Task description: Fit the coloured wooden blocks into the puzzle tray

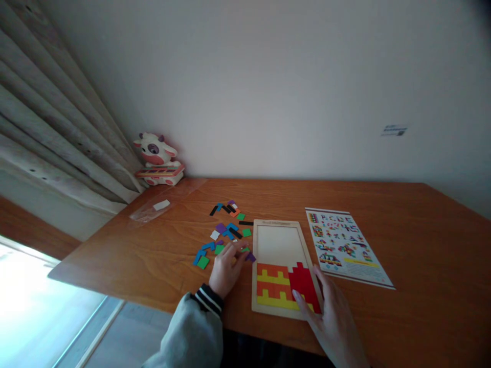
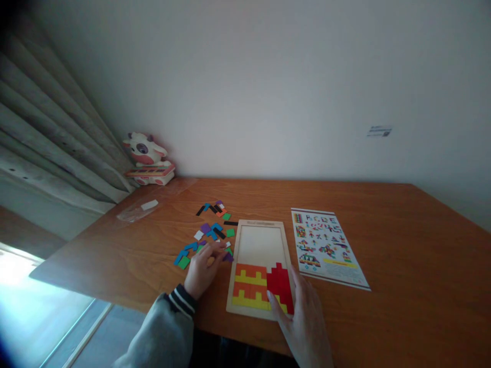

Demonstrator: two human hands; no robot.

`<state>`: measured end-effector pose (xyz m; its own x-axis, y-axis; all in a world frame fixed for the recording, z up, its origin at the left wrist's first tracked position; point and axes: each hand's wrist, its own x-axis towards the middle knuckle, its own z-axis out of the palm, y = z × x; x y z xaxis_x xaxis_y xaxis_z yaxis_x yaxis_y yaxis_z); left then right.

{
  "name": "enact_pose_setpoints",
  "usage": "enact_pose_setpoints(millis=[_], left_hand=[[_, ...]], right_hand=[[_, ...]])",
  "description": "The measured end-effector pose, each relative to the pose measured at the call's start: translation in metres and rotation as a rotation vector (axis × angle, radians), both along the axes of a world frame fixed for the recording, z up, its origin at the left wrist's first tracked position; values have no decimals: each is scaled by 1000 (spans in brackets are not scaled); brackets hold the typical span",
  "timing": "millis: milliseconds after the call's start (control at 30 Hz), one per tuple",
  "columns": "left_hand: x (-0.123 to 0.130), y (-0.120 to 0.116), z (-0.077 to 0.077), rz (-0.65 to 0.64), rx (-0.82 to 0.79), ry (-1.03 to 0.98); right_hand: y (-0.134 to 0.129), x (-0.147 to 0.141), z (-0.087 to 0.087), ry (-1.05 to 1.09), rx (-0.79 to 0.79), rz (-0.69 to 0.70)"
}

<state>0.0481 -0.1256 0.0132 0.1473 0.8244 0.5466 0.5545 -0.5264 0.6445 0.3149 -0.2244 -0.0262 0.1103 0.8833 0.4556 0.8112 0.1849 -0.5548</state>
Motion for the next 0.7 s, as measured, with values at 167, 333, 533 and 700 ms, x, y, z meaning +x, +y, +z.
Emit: enact_pose_setpoints(millis=[167,333,533,700], left_hand=[[59,4,8,-102,-67,-67],[91,14,5,-153,-151,82],[84,10,0,-345,-126,203],[74,7,3,-570,-52,342]], right_hand=[[1,0,0,-30,38,9],[2,0,0,-40,57,8],[3,1,-3,-19,46,6],[2,2,-5,-10,7,6]])
